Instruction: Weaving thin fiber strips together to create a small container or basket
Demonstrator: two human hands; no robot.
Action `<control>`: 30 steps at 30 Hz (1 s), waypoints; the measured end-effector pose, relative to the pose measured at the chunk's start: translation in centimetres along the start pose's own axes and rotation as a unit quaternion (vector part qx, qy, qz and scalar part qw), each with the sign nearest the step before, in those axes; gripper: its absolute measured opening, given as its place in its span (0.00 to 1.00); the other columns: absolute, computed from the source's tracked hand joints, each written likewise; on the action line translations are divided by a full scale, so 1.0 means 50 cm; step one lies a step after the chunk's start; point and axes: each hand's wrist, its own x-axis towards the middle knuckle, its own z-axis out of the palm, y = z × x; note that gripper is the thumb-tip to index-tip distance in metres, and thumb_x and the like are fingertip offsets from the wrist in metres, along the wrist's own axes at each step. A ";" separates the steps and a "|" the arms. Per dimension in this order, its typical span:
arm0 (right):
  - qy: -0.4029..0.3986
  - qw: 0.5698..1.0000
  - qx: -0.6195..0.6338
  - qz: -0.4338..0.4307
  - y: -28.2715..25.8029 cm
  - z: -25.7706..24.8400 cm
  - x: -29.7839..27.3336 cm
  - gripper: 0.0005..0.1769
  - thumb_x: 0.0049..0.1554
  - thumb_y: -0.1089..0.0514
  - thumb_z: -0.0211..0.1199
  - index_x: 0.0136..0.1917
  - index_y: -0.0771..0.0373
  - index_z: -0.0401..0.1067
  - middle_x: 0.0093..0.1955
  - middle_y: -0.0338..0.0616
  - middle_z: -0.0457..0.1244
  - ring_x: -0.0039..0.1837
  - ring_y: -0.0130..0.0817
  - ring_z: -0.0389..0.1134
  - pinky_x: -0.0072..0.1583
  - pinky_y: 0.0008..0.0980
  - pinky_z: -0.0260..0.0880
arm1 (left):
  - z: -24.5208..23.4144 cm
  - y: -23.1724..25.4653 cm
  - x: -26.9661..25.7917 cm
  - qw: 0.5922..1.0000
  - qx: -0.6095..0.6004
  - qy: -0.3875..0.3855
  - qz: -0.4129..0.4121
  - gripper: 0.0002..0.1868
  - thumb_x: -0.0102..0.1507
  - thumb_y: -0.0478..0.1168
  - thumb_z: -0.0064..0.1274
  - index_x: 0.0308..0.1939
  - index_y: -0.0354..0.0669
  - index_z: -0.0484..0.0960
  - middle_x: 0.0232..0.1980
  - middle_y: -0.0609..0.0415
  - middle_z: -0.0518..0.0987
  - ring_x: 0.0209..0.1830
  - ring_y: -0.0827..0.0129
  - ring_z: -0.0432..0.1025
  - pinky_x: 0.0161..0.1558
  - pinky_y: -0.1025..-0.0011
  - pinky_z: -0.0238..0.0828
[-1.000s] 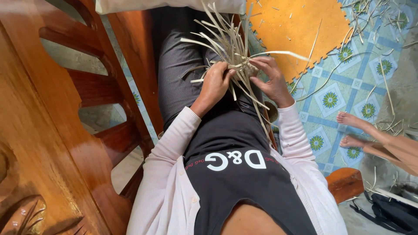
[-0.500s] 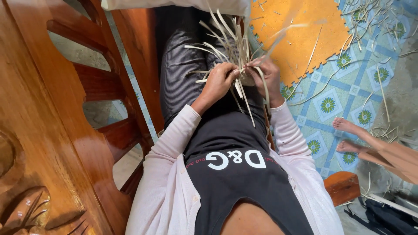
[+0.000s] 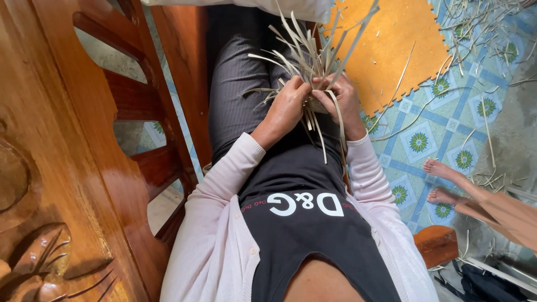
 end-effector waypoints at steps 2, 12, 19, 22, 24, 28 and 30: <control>-0.007 1.000 -0.008 -0.006 -0.021 -0.003 -0.002 0.08 0.59 0.60 0.75 0.49 0.65 0.80 0.46 0.49 0.66 0.51 0.50 0.67 0.57 0.44 0.68 | -0.012 0.015 0.007 1.000 -0.013 -0.006 -0.001 0.04 0.67 0.34 0.44 0.38 0.48 0.70 0.37 0.50 0.66 0.38 0.47 0.70 0.37 0.57 0.72; 0.045 0.980 -0.086 -0.173 -0.011 0.002 -0.049 0.09 0.64 0.49 0.68 0.46 0.53 0.82 0.50 0.37 0.71 0.54 0.39 0.66 0.59 0.35 0.61 | 0.010 -0.035 0.001 0.949 -0.187 -0.114 -0.228 0.07 0.68 0.41 0.52 0.43 0.50 0.85 0.36 0.51 0.84 0.44 0.48 0.80 0.45 0.54 0.77; 0.055 0.956 -0.167 -0.236 -0.005 -0.009 -0.047 0.21 0.68 0.41 0.57 0.45 0.54 0.82 0.53 0.37 0.72 0.57 0.38 0.68 0.62 0.36 0.63 | 0.000 -0.013 0.005 0.947 -0.198 -0.083 -0.240 0.10 0.65 0.45 0.56 0.43 0.48 0.89 0.39 0.46 0.86 0.46 0.45 0.80 0.48 0.53 0.77; 0.040 0.961 -0.157 -0.225 0.021 -0.006 -0.040 0.46 0.65 0.21 0.32 0.53 0.54 0.83 0.52 0.39 0.72 0.53 0.39 0.68 0.56 0.35 0.64 | 0.020 -0.017 0.000 0.954 -0.179 -0.078 -0.226 0.08 0.66 0.44 0.56 0.44 0.51 0.89 0.40 0.47 0.86 0.46 0.46 0.80 0.47 0.52 0.77; 0.076 0.963 -0.193 -0.172 -0.007 0.001 -0.020 0.22 0.68 0.38 0.58 0.49 0.55 0.83 0.47 0.37 0.69 0.48 0.40 0.67 0.52 0.33 0.68 | 0.031 -0.022 -0.006 0.966 -0.165 -0.075 -0.186 0.07 0.65 0.42 0.59 0.44 0.47 0.87 0.40 0.46 0.85 0.46 0.46 0.80 0.47 0.55 0.78; 0.085 0.989 -0.112 -0.053 -0.034 0.007 0.000 0.09 0.61 0.52 0.74 0.50 0.58 0.80 0.47 0.42 0.63 0.48 0.46 0.66 0.53 0.42 0.71 | 0.016 -0.016 -0.005 0.957 -0.170 -0.074 -0.222 0.09 0.64 0.46 0.59 0.44 0.49 0.89 0.38 0.47 0.86 0.45 0.44 0.80 0.46 0.51 0.77; 0.050 0.986 -0.145 -0.061 -0.015 -0.003 -0.003 0.13 0.64 0.51 0.70 0.48 0.64 0.76 0.44 0.50 0.61 0.47 0.53 0.66 0.51 0.47 0.68 | 0.027 -0.018 -0.002 0.947 -0.176 -0.060 -0.262 0.10 0.62 0.50 0.60 0.43 0.55 0.90 0.37 0.50 0.87 0.45 0.49 0.80 0.47 0.54 0.78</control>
